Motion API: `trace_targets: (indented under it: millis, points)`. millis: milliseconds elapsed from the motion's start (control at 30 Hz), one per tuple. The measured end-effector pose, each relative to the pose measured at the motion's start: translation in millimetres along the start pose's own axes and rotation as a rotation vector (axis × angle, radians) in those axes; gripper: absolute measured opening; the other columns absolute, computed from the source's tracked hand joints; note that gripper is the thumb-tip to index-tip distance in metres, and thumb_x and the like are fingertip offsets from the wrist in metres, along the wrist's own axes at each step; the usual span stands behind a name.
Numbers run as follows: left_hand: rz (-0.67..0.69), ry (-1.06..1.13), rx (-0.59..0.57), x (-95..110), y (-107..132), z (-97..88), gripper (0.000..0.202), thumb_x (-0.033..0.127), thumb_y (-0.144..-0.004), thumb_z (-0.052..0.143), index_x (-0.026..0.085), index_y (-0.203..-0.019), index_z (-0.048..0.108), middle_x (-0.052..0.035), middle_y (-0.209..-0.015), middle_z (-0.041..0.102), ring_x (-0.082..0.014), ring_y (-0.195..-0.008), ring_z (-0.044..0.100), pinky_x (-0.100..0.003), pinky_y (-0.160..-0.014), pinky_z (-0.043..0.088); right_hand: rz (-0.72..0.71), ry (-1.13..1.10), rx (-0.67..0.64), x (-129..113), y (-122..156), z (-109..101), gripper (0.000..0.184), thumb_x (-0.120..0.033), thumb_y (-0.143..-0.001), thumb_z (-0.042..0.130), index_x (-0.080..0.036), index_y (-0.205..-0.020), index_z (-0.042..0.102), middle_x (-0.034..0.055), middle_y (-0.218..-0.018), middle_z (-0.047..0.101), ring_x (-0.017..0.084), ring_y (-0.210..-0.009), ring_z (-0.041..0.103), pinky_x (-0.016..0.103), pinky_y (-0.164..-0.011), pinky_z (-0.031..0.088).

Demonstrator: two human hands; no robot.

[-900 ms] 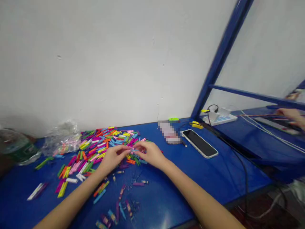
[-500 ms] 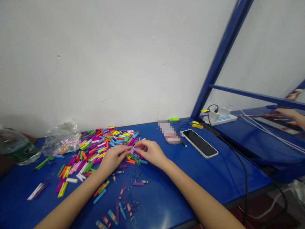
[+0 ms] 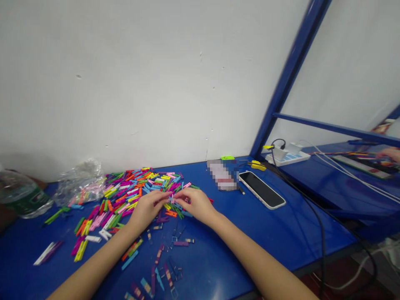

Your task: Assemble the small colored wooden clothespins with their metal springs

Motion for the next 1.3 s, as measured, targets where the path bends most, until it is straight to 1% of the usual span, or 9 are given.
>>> trace_targets:
  millis: [100,233,367,533,733,933,1067,1167,1300]
  points:
    - [-0.008,0.002,-0.002,0.5,0.4,-0.5,0.021,0.021,-0.077,0.050,0.022,-0.095,0.061,-0.0029,-0.080,0.064,-0.0146,-0.075,0.058,-0.024,-0.067,0.045,-0.004,0.041,-0.003,-1.3,0.2,0.5,0.013,-0.022,-0.076,0.052,-0.019,-0.084,0.062,0.0017,-0.077,0.064,0.013,-0.066,0.057,0.022,-0.061,0.043]
    - [-0.030,-0.001,-0.011,0.4,1.4,-0.9,0.019,0.025,-0.075,0.053,0.022,-0.091,0.062,-0.0019,-0.080,0.064,-0.0136,-0.070,0.059,-0.022,-0.062,0.045,-0.016,0.077,0.005,-3.1,0.0,0.4,0.011,-0.022,-0.075,0.053,-0.019,-0.082,0.061,0.0011,-0.075,0.064,0.012,-0.065,0.056,0.021,-0.060,0.043]
    - [-0.053,-0.006,-0.017,-1.0,2.4,-0.4,0.018,0.027,-0.074,0.054,0.022,-0.090,0.061,-0.0010,-0.081,0.065,-0.0132,-0.069,0.059,-0.021,-0.060,0.044,-0.027,0.077,0.004,-3.8,0.3,1.6,0.011,-0.023,-0.076,0.052,-0.020,-0.081,0.061,0.0011,-0.075,0.064,0.012,-0.065,0.056,0.021,-0.060,0.043]
    - [-0.086,-0.014,-0.007,-2.6,3.6,-1.0,0.017,0.030,-0.072,0.056,0.022,-0.086,0.060,-0.0003,-0.079,0.066,-0.0135,-0.067,0.060,-0.020,-0.057,0.044,-0.004,0.049,-0.010,-3.7,1.0,2.7,0.013,-0.027,-0.076,0.052,-0.019,-0.082,0.061,0.0008,-0.075,0.064,0.012,-0.064,0.057,0.021,-0.060,0.043]
    - [-0.097,-0.026,0.003,-0.3,4.0,-4.7,0.013,0.028,-0.071,0.057,0.022,-0.083,0.060,0.0011,-0.074,0.067,-0.0138,-0.063,0.061,-0.020,-0.053,0.043,0.039,-0.050,-0.052,-3.1,1.1,6.6,0.021,-0.036,-0.073,0.055,-0.018,-0.083,0.061,0.0015,-0.071,0.065,0.012,-0.060,0.058,0.020,-0.056,0.044]
    - [-0.078,-0.028,0.030,5.2,3.9,-7.3,0.013,0.027,-0.071,0.057,0.021,-0.082,0.060,0.0001,-0.074,0.067,-0.0145,-0.064,0.061,-0.020,-0.052,0.043,0.104,-0.146,-0.041,2.6,1.7,8.7,0.021,-0.035,-0.072,0.057,-0.018,-0.085,0.060,0.0022,-0.072,0.066,0.014,-0.063,0.061,0.023,-0.058,0.046]
    - [-0.052,-0.018,0.050,8.2,3.7,-8.9,0.014,0.029,-0.072,0.057,0.020,-0.082,0.059,-0.0008,-0.074,0.066,-0.0141,-0.066,0.061,-0.021,-0.056,0.044,0.144,-0.260,-0.045,4.3,1.5,11.0,0.023,-0.035,-0.070,0.058,-0.016,-0.082,0.060,0.0026,-0.069,0.066,0.014,-0.062,0.061,0.024,-0.058,0.047]
    - [-0.031,-0.011,0.064,9.5,3.7,-9.9,0.017,0.032,-0.071,0.057,0.019,-0.083,0.059,-0.0012,-0.075,0.066,-0.0139,-0.067,0.061,-0.021,-0.058,0.045,0.204,-0.354,-0.040,7.6,1.1,14.0,0.024,-0.037,-0.067,0.060,-0.015,-0.079,0.060,0.0028,-0.067,0.065,0.015,-0.062,0.061,0.024,-0.057,0.047]
    - [-0.009,-0.009,0.085,11.3,4.5,-10.8,0.014,0.029,-0.073,0.056,0.019,-0.081,0.059,-0.0015,-0.075,0.065,-0.0137,-0.068,0.060,-0.022,-0.060,0.045,0.304,-0.500,-0.040,13.4,0.9,18.9,0.028,-0.038,-0.061,0.064,-0.014,-0.075,0.060,0.0030,-0.066,0.065,0.015,-0.062,0.060,0.025,-0.058,0.047]
Point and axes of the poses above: each hand's wrist, its own y-axis away from the middle knuckle, its own z-axis out of the palm, x = y × z, the point moved 7 cm from there along -y, towards the middle knuckle
